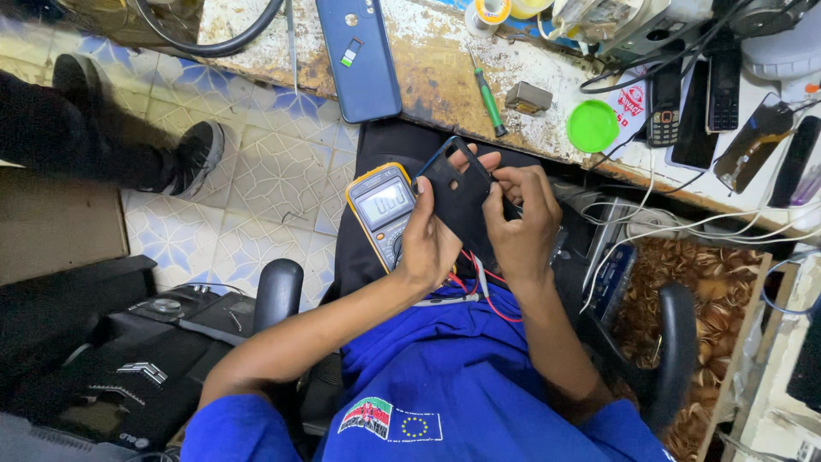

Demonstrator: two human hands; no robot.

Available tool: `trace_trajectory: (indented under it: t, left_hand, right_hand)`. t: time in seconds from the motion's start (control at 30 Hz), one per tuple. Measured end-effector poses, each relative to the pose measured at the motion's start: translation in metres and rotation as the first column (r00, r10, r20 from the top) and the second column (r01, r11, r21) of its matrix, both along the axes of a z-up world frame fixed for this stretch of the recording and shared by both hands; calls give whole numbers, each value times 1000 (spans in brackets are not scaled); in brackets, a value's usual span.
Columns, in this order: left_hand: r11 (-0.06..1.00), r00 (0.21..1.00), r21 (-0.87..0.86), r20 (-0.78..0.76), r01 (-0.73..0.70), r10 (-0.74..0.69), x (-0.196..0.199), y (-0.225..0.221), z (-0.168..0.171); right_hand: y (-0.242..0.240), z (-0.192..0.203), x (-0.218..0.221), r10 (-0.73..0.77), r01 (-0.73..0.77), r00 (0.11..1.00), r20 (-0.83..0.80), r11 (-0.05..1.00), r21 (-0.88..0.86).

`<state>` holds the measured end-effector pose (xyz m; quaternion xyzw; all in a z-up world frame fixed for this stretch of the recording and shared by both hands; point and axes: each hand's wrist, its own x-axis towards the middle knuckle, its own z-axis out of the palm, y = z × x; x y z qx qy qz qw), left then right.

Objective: The person sits in a chair and works on a smartphone resting on their lap. They remove the back cover, connect a multimeter to the device, and then reassemble the phone. The person also handles a second blue smartphone, connecting it to a charger and testing its screen.

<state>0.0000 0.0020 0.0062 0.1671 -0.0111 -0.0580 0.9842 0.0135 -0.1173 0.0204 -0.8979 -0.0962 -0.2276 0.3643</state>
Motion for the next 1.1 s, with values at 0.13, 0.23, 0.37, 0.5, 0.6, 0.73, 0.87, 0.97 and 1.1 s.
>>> trace_trajectory:
  t: [0.13,0.23,0.37,0.5,0.6,0.73,0.87,0.97,1.1]
  left_hand:
    - [1000,1000,5,8,-12,12,1,0,-1]
    - [1000,1000,20,-20,-7,7,2,-2,-1]
    - [998,994,-32,-94,-54,51,11,-2,-14]
    - [988,993,108,-41,-108,113,28,5,-54]
    - [972,988,223,-118,-73,101,24,12,-26]
    - [980,992,191,-106,-50,71,34,16,-31]
    - [985,990,170,-125,-37,59,40,19,-40]
    - [985,990,167,-130,-35,57,44,21,-47]
    - [986,991,164,-124,-31,52,52,24,-64]
  right_hand:
    - [-1,-1,2,-11,11,1000,2,1000,-9]
    - [-1,-4,6,-18,17,1000,-26,1000,-8]
    - [0,-9,24,15,-15,1000,0,1000,-2]
    - [6,-19,68,27,-23,994,108,999,-34]
    - [6,-31,108,26,-22,998,48,997,-75]
    - [15,-33,146,-10,20,997,78,990,-139]
    - [23,-48,167,-62,84,993,102,968,-235]
    - [26,-66,179,-82,114,990,116,945,-306]
    - [29,-74,181,-87,127,989,120,918,-375]
